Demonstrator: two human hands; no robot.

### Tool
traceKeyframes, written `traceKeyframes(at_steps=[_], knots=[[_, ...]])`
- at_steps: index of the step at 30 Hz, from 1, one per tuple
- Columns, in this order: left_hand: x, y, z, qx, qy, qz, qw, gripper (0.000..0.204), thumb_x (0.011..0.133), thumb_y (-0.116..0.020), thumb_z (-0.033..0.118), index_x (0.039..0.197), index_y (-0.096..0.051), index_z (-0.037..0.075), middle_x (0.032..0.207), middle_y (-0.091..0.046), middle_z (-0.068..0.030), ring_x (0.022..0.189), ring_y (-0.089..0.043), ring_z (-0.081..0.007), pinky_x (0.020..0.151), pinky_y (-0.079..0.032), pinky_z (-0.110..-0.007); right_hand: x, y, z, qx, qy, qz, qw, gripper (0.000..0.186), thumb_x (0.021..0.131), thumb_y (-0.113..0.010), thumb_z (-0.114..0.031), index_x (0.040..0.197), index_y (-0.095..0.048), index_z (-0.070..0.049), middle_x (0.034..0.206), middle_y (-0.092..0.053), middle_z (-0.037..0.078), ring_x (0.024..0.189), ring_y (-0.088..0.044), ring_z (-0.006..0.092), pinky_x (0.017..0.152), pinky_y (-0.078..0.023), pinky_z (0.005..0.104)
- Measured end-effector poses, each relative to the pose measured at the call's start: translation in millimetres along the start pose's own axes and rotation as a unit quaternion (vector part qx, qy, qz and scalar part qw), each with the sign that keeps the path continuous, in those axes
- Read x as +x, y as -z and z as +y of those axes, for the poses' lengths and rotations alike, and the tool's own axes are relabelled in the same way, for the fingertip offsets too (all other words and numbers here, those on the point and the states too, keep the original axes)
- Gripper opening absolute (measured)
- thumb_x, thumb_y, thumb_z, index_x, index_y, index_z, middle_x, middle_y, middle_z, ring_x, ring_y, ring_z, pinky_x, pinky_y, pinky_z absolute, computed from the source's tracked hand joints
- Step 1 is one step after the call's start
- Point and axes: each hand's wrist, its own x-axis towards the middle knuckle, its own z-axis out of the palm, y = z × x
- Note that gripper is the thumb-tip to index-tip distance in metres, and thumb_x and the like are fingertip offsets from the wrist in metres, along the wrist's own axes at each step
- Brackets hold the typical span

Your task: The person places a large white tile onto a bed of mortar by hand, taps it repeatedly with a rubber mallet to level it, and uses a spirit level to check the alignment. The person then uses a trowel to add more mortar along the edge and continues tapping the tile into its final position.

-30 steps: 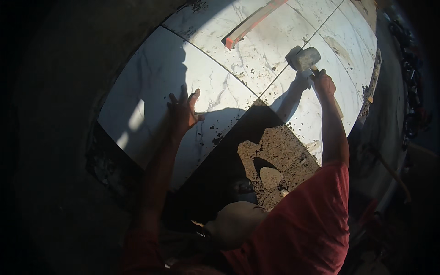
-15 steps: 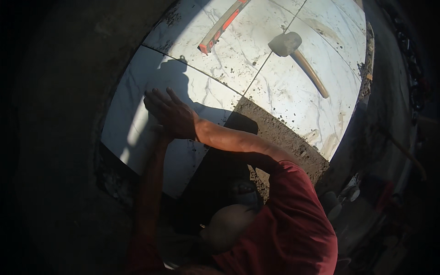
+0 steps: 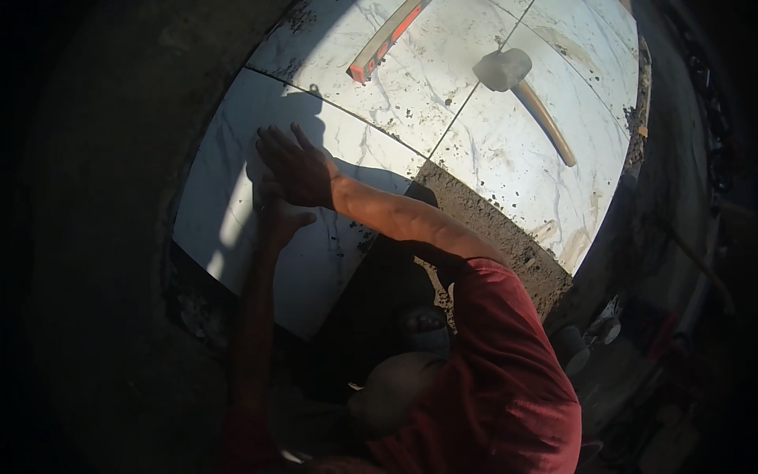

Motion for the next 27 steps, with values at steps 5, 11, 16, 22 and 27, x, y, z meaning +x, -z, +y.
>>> traceKeyframes(at_steps=[5, 11, 16, 22, 27], knots=[[2, -6, 15, -0.108, -0.014, -0.028, 0.994, 0.1, 0.061, -0.088, 0.035, 0.144, -0.038, 0.008, 0.147, -0.04, -0.0157, 0.135, -0.036, -0.0327, 0.109, -0.03, -0.05, -36, -10, 31, -0.06, 0.014, -0.024, 0.998, 0.073, 0.095, -0.045, -0.049, 0.145, -0.032, 0.002, 0.151, -0.032, 0.022, 0.144, -0.025, 0.0349, 0.119, -0.01, 0.0514], [10, -8, 16, 0.066, 0.07, 0.038, 0.995, 0.102, 0.059, -0.089, 0.034, 0.141, -0.039, 0.002, 0.143, -0.043, -0.024, 0.136, -0.037, -0.0375, 0.111, -0.029, -0.05, -56, -16, 39, -0.255, 0.048, -0.146, 0.955, 0.076, 0.091, -0.053, -0.044, 0.143, -0.031, 0.007, 0.151, -0.03, 0.025, 0.143, -0.028, 0.0354, 0.118, -0.016, 0.0542], [7, -3, 0, -0.266, 0.002, -0.043, 0.963, 0.111, 0.061, -0.087, 0.04, 0.146, -0.029, -0.001, 0.155, -0.021, -0.0249, 0.144, -0.021, -0.0394, 0.114, -0.024, -0.054, 4, 6, -15, -0.027, 0.044, -0.016, 0.999, 0.073, 0.092, -0.049, -0.049, 0.141, -0.037, 0.003, 0.152, -0.03, 0.022, 0.142, -0.028, 0.0317, 0.117, -0.014, 0.0546], [10, -4, 25, 0.026, 0.073, 0.002, 0.997, 0.103, 0.059, -0.089, 0.041, 0.141, -0.039, 0.001, 0.153, -0.027, -0.0232, 0.141, -0.027, -0.0388, 0.112, -0.027, -0.054, -70, -8, 66, -0.122, -0.001, -0.062, 0.991, 0.075, 0.094, -0.048, -0.051, 0.14, -0.035, 0.008, 0.147, -0.034, 0.027, 0.14, -0.029, 0.0379, 0.115, -0.019, 0.0552], [9, 10, 6, -0.034, 0.014, -0.066, 0.997, 0.112, 0.059, -0.089, 0.04, 0.145, -0.03, 0.001, 0.156, -0.022, -0.0227, 0.144, -0.021, -0.039, 0.114, -0.023, -0.055, 4, 5, -14, -0.018, 0.056, 0.007, 0.998, 0.066, 0.093, -0.052, -0.041, 0.134, -0.043, 0.01, 0.143, -0.038, 0.03, 0.138, -0.033, 0.0415, 0.112, -0.025, 0.0558]])
